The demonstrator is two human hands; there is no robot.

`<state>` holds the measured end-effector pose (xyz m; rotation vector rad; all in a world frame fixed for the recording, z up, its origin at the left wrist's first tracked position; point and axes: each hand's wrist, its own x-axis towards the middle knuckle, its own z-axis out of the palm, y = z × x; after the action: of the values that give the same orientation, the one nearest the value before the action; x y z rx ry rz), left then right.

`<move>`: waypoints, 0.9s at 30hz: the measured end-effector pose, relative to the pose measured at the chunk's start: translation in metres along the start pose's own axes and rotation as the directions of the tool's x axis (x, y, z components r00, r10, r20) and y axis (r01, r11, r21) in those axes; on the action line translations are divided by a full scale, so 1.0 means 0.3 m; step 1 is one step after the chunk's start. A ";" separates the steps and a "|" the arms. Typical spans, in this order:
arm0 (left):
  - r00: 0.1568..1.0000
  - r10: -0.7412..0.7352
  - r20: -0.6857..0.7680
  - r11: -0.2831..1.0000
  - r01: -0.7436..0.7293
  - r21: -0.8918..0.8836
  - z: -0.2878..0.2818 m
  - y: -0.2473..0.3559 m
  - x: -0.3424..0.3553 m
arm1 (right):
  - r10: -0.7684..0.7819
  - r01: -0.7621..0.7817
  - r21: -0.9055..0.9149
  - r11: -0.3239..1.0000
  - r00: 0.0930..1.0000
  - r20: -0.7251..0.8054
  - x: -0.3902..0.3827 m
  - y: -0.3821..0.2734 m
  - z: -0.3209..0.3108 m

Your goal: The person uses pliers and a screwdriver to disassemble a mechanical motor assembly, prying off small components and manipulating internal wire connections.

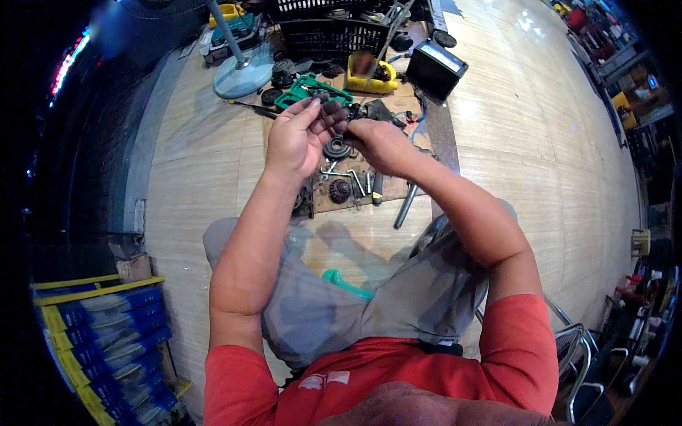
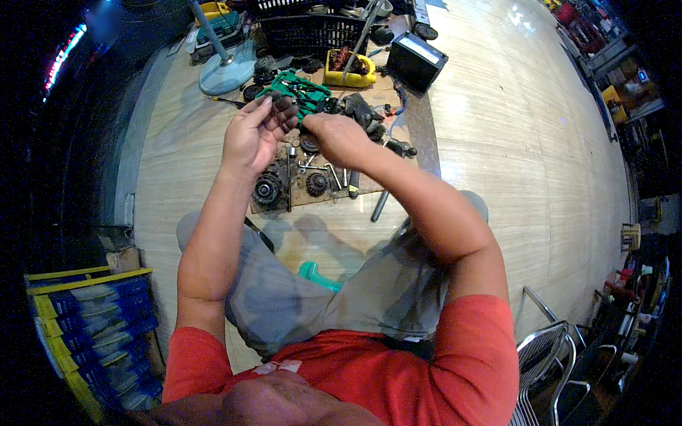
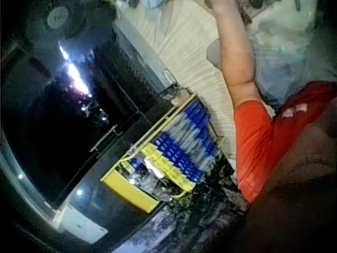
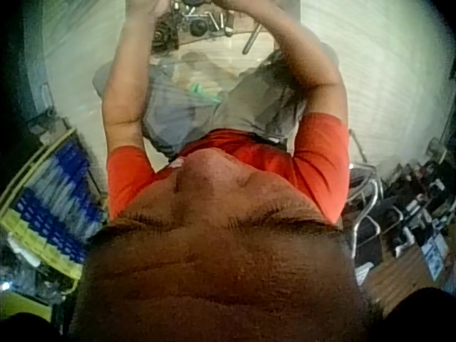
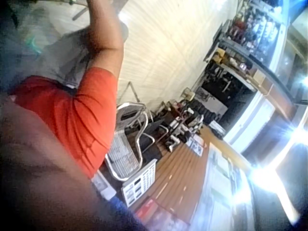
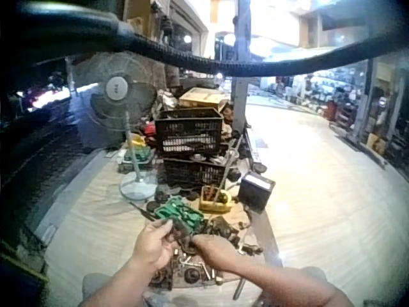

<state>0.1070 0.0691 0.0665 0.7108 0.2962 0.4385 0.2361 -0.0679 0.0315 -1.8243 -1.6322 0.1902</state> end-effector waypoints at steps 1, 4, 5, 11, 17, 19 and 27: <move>0.996 -0.062 0.058 0.997 0.059 0.057 0.005 0.011 -0.005 | -0.045 0.046 -0.012 0.999 0.998 0.047 0.005 0.023 -0.016; 0.959 -0.246 0.138 0.935 0.198 0.293 0.016 0.019 -0.031 | -0.045 0.063 -0.101 0.993 0.984 0.173 0.011 0.045 -0.079; 0.950 -0.291 0.113 0.889 0.225 0.398 0.021 0.010 -0.041 | -0.065 0.084 -0.128 0.988 0.987 0.146 0.006 0.057 -0.087; 0.946 -0.325 -0.025 0.714 0.262 0.649 0.031 -0.048 -0.070 | -0.067 0.079 -0.225 0.971 0.996 0.059 0.009 0.050 -0.137; 0.979 -0.194 -0.063 0.594 0.168 0.786 0.019 -0.083 -0.048 | -0.032 0.030 -0.240 0.970 0.999 -0.005 0.002 -0.007 -0.153; 0.984 -0.150 -0.101 0.619 0.173 0.766 -0.002 -0.091 -0.034 | -0.025 0.023 -0.232 0.972 1.000 -0.008 0.000 -0.041 -0.152; 0.994 0.066 -0.089 0.899 -0.020 0.437 0.018 -0.105 -0.012 | 0.111 -0.100 0.100 0.990 0.988 -0.110 -0.023 -0.098 -0.104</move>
<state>0.1149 0.0432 0.0493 1.1388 0.4848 0.4562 0.2267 -0.0864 0.0695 -1.8172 -1.4253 0.2014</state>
